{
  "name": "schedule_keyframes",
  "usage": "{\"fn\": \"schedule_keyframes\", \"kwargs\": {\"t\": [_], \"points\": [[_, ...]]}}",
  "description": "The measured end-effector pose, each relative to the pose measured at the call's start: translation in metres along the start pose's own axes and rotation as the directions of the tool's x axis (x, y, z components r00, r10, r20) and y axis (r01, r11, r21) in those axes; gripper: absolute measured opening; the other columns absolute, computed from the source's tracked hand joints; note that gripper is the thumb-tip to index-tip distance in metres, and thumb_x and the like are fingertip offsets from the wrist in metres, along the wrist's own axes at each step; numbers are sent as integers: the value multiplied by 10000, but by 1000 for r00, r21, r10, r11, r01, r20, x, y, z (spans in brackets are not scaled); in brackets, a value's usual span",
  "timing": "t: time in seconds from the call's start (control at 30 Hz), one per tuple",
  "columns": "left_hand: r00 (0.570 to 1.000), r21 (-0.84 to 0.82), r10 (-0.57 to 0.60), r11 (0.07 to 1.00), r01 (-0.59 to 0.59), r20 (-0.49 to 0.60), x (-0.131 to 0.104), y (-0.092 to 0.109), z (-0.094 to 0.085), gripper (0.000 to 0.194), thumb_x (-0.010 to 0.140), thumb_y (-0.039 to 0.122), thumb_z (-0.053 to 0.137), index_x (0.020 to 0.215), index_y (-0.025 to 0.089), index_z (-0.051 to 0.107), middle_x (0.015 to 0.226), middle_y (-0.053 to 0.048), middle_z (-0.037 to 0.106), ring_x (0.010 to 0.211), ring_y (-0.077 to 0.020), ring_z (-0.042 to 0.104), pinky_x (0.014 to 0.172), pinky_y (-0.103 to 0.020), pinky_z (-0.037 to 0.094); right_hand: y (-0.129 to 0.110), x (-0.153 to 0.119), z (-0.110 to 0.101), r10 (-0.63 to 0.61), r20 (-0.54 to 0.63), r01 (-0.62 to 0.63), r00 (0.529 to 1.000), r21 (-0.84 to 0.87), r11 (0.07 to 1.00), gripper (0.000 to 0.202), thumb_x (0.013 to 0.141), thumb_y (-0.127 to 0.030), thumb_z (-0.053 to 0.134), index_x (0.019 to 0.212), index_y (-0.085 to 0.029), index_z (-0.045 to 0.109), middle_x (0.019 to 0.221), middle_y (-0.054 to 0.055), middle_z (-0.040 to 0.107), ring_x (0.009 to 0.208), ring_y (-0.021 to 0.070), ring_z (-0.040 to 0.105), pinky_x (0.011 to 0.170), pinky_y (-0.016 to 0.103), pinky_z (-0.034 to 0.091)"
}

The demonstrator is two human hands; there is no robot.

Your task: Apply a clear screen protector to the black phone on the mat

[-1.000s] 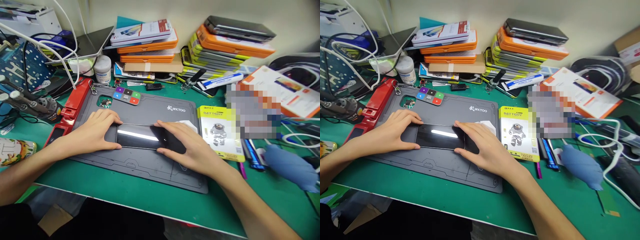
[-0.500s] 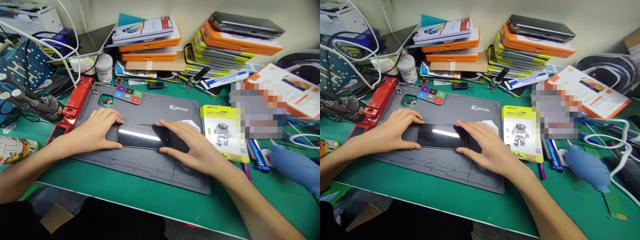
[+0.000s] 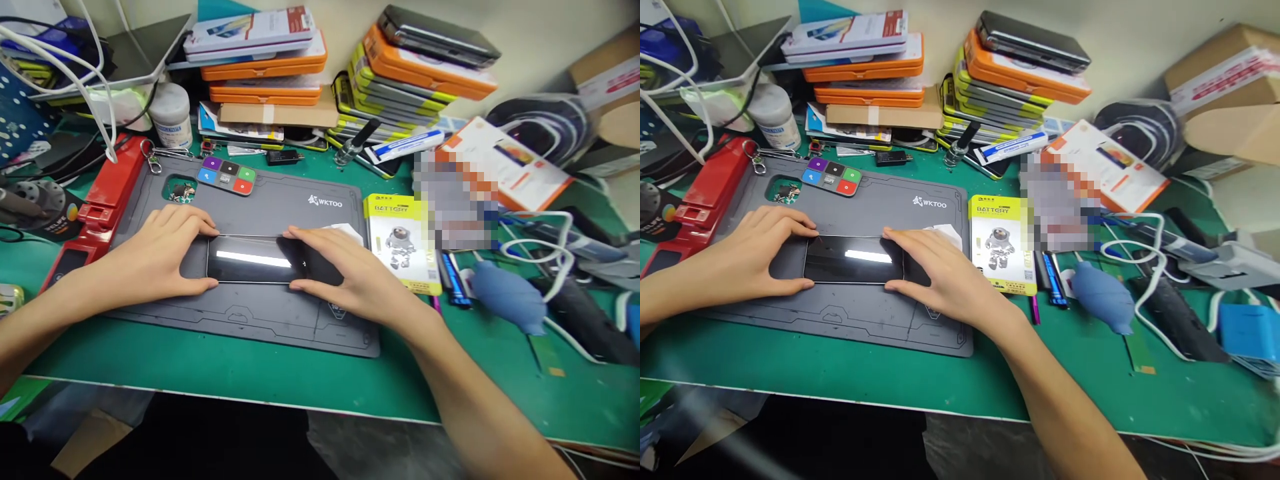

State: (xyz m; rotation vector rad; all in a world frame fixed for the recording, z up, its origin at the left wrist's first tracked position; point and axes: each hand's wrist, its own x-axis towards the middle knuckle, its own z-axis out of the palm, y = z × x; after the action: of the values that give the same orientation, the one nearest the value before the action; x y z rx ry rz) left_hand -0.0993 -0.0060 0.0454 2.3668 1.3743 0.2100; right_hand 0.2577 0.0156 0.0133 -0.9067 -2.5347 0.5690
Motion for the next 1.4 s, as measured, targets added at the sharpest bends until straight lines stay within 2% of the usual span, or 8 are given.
{"fn": "schedule_keyframes", "kwargs": {"t": [0.43,0.8,1.2,1.27,1.33,1.37,1.4], "points": [[1000,27,9,1000,-9,-2,1,-1,0,668,917,685,730,1362,205,597,1497,-154,622,1437,-416,536,1192,-609,436,-1,0,-1,22,3,-22,1000,20,1000,745,1057,-473,740,1720,-326,432,1598,120,685,1437,345,668,1207,590,557],[1000,45,12,999,-12,-13,0,3,0,624,919,622,755,1351,200,595,1481,-137,631,1426,-390,548,1184,-574,437,0,-1,1,-18,-16,18,1000,-16,1000,732,1063,-442,741,1713,-307,433,1568,144,697,1401,345,689,1167,581,585],[1000,24,-24,999,23,15,0,6,-5,641,902,623,777,1380,223,625,1488,-130,633,1422,-411,547,1196,-606,444,-2,1,1,39,11,-39,999,17,999,703,1060,-488,720,1700,-329,476,1525,144,718,1367,369,699,1152,625,580],[1000,72,21,997,-22,14,-1,7,-4,626,926,607,761,1411,235,625,1530,-143,613,1437,-415,546,1199,-610,446,-2,2,2,72,17,-73,997,40,997,694,1052,-515,721,1685,-334,501,1539,144,707,1374,375,690,1161,635,570],[992,154,126,980,-128,19,-2,8,0,581,991,523,707,1500,268,591,1630,-152,552,1498,-411,519,1232,-604,423,-2,4,3,99,17,-100,995,79,992,690,1039,-528,732,1668,-333,527,1550,144,694,1385,379,680,1170,639,564],[978,190,206,959,-209,35,-2,9,2,568,1032,453,657,1567,302,543,1682,-142,517,1537,-397,499,1251,-592,408,-2,5,4,108,18,-110,994,105,988,700,1029,-530,744,1665,-330,531,1550,143,692,1389,378,677,1174,638,563],[972,218,230,948,-233,38,-3,9,4,642,1067,412,615,1671,299,426,1714,-150,490,1565,-379,485,1278,-574,393,-2,6,5,116,21,-118,993,131,984,720,1018,-530,758,1669,-327,527,1549,140,690,1391,377,675,1176,636,564]]}}
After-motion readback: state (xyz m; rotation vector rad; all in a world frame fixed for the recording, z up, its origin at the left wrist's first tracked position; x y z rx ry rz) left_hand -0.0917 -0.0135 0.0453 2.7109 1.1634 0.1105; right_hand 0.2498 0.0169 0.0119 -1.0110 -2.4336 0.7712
